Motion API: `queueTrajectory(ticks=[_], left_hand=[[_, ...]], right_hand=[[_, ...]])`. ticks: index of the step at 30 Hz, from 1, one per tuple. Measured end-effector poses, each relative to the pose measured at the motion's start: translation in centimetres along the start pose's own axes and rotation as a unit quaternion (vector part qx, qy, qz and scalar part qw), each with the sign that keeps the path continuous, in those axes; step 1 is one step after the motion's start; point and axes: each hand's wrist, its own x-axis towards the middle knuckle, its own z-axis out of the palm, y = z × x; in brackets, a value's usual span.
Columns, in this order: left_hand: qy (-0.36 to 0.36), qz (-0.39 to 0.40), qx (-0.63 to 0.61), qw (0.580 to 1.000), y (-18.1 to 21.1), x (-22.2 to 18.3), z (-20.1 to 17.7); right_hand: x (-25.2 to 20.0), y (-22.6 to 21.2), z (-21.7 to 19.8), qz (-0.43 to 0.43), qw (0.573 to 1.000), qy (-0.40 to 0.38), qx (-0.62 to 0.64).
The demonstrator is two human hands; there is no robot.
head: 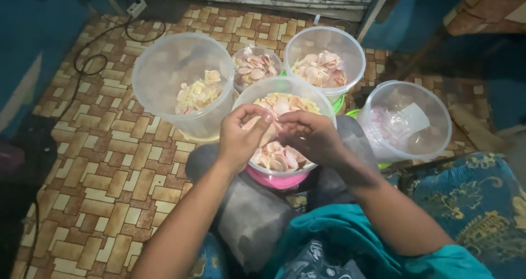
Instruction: Sorting and transferring crackers from large storage buckets into a smaller bowl for inspection or packaging
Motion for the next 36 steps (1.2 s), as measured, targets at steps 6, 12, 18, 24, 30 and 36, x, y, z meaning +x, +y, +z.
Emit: queueTrajectory(ticks=[6, 12, 18, 24, 30, 36], left_hand=[[-0.080, -0.024, 0.044, 0.996, 0.2, -2.1, 0.9], [-0.003, -0.023, 0.113, 0.993, 0.4, -5.8, 1.5], [0.020, -0.013, 0.112, 0.993, 0.2, -8.2, 2.0], [0.006, 0.011, 0.095, 0.995, 0.9, -8.1, 1.4], [0.003, 0.017, 0.100, 0.995, -0.5, -8.0, 1.5], [-0.022, 0.002, 0.112, 0.993, -1.3, -7.6, 1.1]], right_hand=[[-2.0, -1.7, -2.0, -0.049, 0.987, 0.040, -0.150], [-4.2, -4.4, -1.5, -0.150, 0.972, -0.055, -0.170], [-5.0, -3.1, -1.3, -0.235, 0.947, -0.080, -0.204], [-4.9, -4.7, -0.6, -0.232, 0.941, -0.109, -0.222], [-4.9, -3.5, -1.4, -0.204, 0.950, -0.086, -0.221], [-4.6, -3.5, -1.7, -0.191, 0.958, -0.073, -0.199]])
